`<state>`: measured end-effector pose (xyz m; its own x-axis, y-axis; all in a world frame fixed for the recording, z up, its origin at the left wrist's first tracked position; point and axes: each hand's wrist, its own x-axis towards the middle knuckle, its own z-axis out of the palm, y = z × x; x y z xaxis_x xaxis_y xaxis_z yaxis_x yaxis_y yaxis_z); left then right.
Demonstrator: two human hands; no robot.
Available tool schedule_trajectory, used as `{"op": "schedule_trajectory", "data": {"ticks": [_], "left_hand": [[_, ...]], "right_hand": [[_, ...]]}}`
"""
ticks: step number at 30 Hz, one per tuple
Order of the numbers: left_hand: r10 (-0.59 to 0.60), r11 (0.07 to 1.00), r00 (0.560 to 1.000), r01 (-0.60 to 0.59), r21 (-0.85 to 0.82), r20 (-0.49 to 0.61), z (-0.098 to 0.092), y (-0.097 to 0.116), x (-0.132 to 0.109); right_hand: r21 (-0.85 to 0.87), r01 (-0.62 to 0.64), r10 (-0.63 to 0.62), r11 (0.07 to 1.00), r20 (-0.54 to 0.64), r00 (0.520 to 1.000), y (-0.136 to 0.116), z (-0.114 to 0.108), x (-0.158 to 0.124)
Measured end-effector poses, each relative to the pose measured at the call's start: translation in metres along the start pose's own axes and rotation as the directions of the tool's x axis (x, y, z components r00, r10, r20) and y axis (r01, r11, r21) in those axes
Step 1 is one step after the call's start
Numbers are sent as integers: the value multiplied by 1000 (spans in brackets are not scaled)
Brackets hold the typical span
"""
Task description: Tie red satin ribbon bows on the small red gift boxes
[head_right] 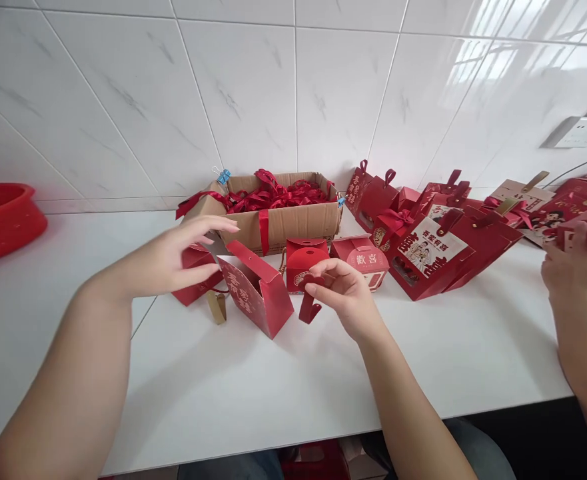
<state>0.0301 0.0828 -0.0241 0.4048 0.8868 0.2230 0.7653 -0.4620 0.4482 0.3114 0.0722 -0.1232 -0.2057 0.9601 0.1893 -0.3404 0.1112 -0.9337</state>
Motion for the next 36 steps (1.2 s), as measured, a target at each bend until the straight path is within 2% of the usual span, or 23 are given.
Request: {"op": "schedule_trajectory", "data": {"ticks": [3,6,8,11,13,14,16,18,20,23,26,29,31,36], "left_hand": [[-82,995,982,90,-37,172,12,-7,9],[-89,992,974,105,-68,208,17,-10,15],[-109,991,971,122,-48,212,17,-9,17],[-123,990,963,136,-36,241,16,-5,16],[-100,991,963,119,-59,250,17,-2,15],[-91,992,964,110,-67,248,18,-1,15],[-80,993,967,100,-68,242,21,1,16],[-66,995,971,82,-60,229,24,4,17],[-44,997,977,55,-48,211,27,8,17],[-32,999,974,41,-36,224,29,16,16],[-42,994,960,67,-83,277,23,21,13],[9,977,935,68,-205,353,13,19,9],[31,961,924,78,-267,382,8,16,6],[-65,949,948,156,-275,312,10,12,7]], "right_hand": [[-259,-96,94,961,-21,995,2,2,-1],[-485,-91,88,870,-29,996,7,4,0],[-635,-72,107,769,18,994,10,3,1],[-826,-23,207,563,114,972,15,-1,2],[-896,21,247,443,144,958,17,-3,1],[-908,31,262,418,153,953,18,-4,1],[-901,30,282,433,167,945,15,-6,1],[-873,17,264,488,166,950,10,-9,2],[-811,29,185,584,168,968,4,-11,2],[-622,87,6,778,146,989,-1,-10,2],[-422,141,-99,895,120,988,0,-6,2],[-310,179,-132,934,166,977,3,-1,1],[-322,201,-149,925,179,972,4,1,0],[-343,185,-166,921,83,983,5,4,-1]]}}
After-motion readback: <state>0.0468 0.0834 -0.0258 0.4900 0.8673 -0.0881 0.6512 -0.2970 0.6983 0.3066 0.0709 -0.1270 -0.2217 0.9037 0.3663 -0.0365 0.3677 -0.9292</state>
